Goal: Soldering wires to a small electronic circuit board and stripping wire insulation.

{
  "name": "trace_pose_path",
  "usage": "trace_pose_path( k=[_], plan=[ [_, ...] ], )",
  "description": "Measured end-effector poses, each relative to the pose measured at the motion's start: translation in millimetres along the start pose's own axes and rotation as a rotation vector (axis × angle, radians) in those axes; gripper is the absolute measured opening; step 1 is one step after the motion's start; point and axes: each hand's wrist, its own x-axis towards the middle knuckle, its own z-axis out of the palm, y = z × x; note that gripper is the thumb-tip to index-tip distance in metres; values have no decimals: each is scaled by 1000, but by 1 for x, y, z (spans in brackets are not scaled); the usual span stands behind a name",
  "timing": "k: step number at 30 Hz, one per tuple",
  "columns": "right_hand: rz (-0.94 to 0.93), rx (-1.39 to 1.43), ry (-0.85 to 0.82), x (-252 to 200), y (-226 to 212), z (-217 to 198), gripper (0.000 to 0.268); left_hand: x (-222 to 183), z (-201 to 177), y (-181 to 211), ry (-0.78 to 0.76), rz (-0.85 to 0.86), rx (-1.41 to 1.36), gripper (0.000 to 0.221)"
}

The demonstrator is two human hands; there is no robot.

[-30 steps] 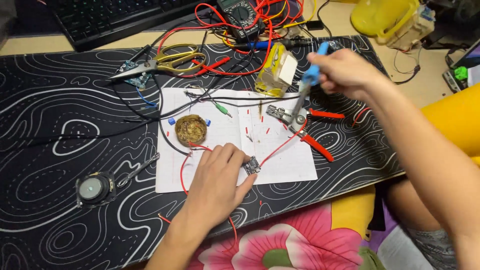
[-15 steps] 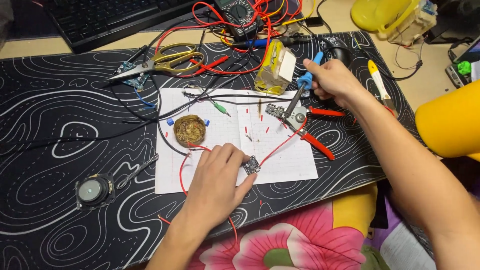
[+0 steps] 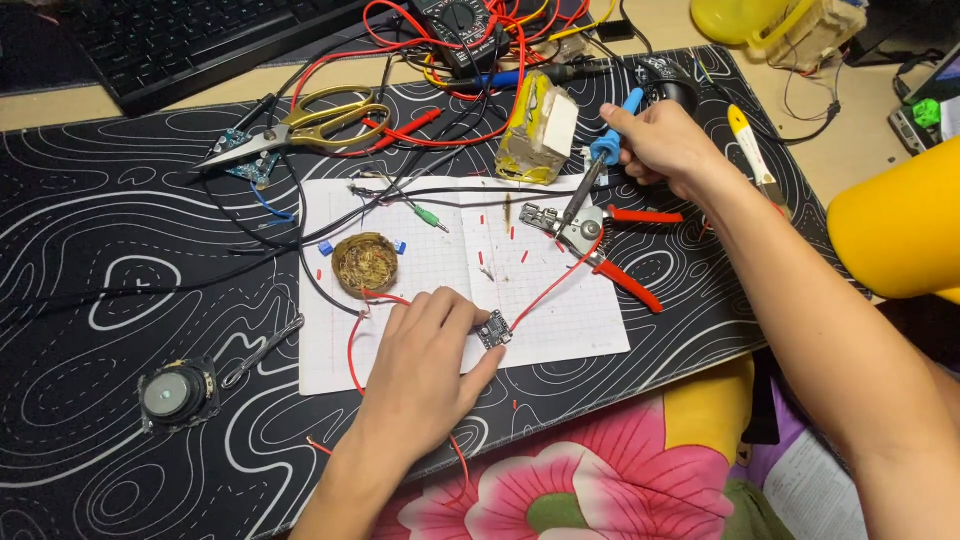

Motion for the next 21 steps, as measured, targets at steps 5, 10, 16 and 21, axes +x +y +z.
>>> trace_pose_path(
  k=[5,10,16,21],
  plan=[
    [9,-40,-17,-8,-12,-2,62,0,0,0,-12,-14,0,32],
    [-9,-46,20,-10,-10,-26,56,1,-2,2,-1,-1,-9,32],
    [-113,-286,141,-33,5,-63,23,1,-2,2,-12,-11,1,32],
    [-12,-742,19,-43,34,-69,42,1,-3,3,-12,-19,8,34]
  ],
)
